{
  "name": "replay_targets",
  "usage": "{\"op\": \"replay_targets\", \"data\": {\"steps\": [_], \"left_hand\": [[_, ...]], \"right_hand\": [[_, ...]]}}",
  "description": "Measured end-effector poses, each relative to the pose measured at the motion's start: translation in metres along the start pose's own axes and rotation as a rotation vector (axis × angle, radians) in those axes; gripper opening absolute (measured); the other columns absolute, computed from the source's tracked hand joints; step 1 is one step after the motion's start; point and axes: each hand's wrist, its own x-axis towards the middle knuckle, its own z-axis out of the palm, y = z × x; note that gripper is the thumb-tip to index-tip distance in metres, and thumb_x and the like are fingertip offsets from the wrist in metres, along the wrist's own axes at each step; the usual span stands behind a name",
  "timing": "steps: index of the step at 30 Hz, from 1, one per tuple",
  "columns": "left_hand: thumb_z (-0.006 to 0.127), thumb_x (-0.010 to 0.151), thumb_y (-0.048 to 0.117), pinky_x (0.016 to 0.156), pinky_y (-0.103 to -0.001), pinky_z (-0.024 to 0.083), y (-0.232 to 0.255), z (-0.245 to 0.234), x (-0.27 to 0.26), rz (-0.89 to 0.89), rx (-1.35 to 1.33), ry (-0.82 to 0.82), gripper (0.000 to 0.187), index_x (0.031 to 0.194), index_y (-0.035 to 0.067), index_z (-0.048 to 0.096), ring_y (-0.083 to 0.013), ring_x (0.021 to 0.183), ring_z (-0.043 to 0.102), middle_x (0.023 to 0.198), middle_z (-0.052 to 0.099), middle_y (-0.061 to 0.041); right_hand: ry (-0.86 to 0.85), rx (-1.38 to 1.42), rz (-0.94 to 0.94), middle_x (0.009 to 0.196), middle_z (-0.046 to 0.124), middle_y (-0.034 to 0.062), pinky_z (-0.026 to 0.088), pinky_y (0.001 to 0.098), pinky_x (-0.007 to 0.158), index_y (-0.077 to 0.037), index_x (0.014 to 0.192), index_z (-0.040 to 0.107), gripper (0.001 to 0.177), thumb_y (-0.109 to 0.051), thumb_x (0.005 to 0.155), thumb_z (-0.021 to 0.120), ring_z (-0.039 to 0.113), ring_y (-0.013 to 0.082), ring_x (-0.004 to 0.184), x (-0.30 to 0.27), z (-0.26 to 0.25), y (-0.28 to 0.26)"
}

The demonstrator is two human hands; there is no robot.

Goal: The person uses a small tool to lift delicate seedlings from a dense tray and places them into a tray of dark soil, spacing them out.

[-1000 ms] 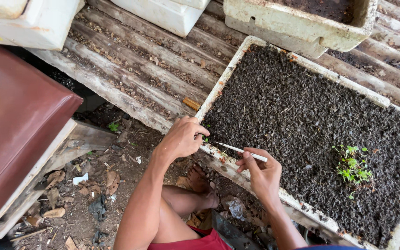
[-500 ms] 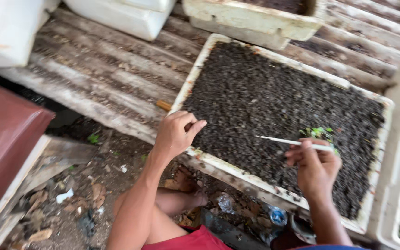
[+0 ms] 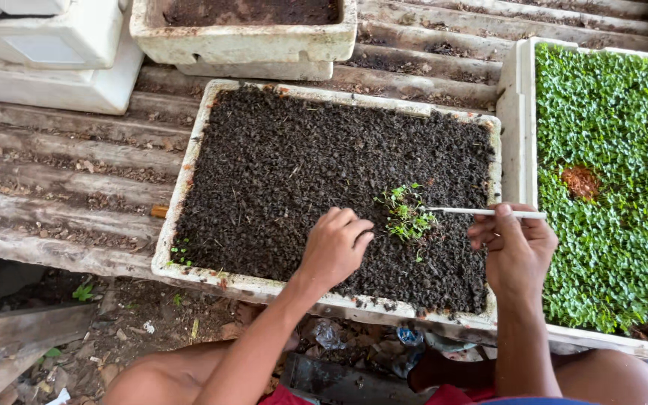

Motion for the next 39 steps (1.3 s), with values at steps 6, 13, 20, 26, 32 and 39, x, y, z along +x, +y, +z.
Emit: {"op": "replay_targets", "data": {"steps": [6,13,20,26,32,39], "left_hand": [[0.075,0.090,0.016,0.077,-0.034,0.047,0.023,0.035,0.020,0.099,0.116,0.023,0.016,0.105,0.011,0.073,-0.0188,0.083,0.051,0.088,0.061,-0.004],[0.067,0.093,0.016,0.074,-0.039,0.047,0.010,0.055,0.027,0.154,0.115,0.000,0.011,0.100,0.014,0.074,-0.0239,0.083,0.052,0.083,0.050,-0.003],[0.070,0.092,0.022,0.078,-0.035,0.052,0.029,-0.024,0.025,-0.165,-0.321,-0.131,0.013,0.098,0.013,0.076,-0.0180,0.085,0.060,0.084,0.066,-0.006],[0.076,0.087,0.013,0.069,-0.025,0.054,-0.007,-0.087,0.002,-0.425,-0.868,-0.034,0.020,0.102,0.000,0.076,-0.0106,0.078,0.064,0.083,0.075,-0.011],[0.076,0.089,0.008,0.067,-0.025,0.060,-0.026,-0.120,-0.021,-0.460,-0.992,0.067,0.020,0.103,-0.006,0.074,-0.0171,0.080,0.072,0.088,0.077,-0.019],[0.073,0.090,0.003,0.060,-0.029,0.065,-0.025,-0.141,-0.030,-0.410,-0.866,0.114,0.015,0.102,-0.005,0.075,-0.0203,0.071,0.077,0.085,0.078,-0.019]], "right_hand": [[-0.008,0.011,-0.024,0.082,0.070,0.0169,0.057,0.0260,0.049,0.001,0.107,0.066,0.010,-0.006,0.109,0.059,0.070,0.0224,0.063,0.004,-0.009,-0.003],[0.043,0.126,-0.079,0.084,0.069,0.0224,0.059,0.0287,0.045,0.004,0.106,0.062,0.009,-0.005,0.108,0.059,0.073,0.0247,0.062,0.012,-0.014,0.005],[0.050,0.151,-0.054,0.083,0.068,0.0248,0.059,0.0290,0.045,0.006,0.105,0.062,0.011,-0.005,0.106,0.061,0.072,0.0247,0.061,0.006,-0.008,0.003],[-0.068,0.035,-0.001,0.082,0.068,0.0247,0.058,0.0318,0.047,0.009,0.112,0.062,0.017,-0.005,0.108,0.053,0.070,0.0269,0.061,-0.018,0.030,0.005],[-0.264,-0.119,-0.017,0.096,0.075,0.0304,0.065,0.0392,0.062,0.010,0.123,0.066,0.027,0.000,0.098,0.061,0.076,0.0334,0.078,-0.040,0.098,0.026],[-0.345,-0.140,-0.019,0.115,0.075,0.0247,0.066,0.0349,0.073,0.003,0.130,0.065,0.063,0.005,0.072,0.089,0.076,0.0282,0.093,-0.062,0.193,0.040]]}}
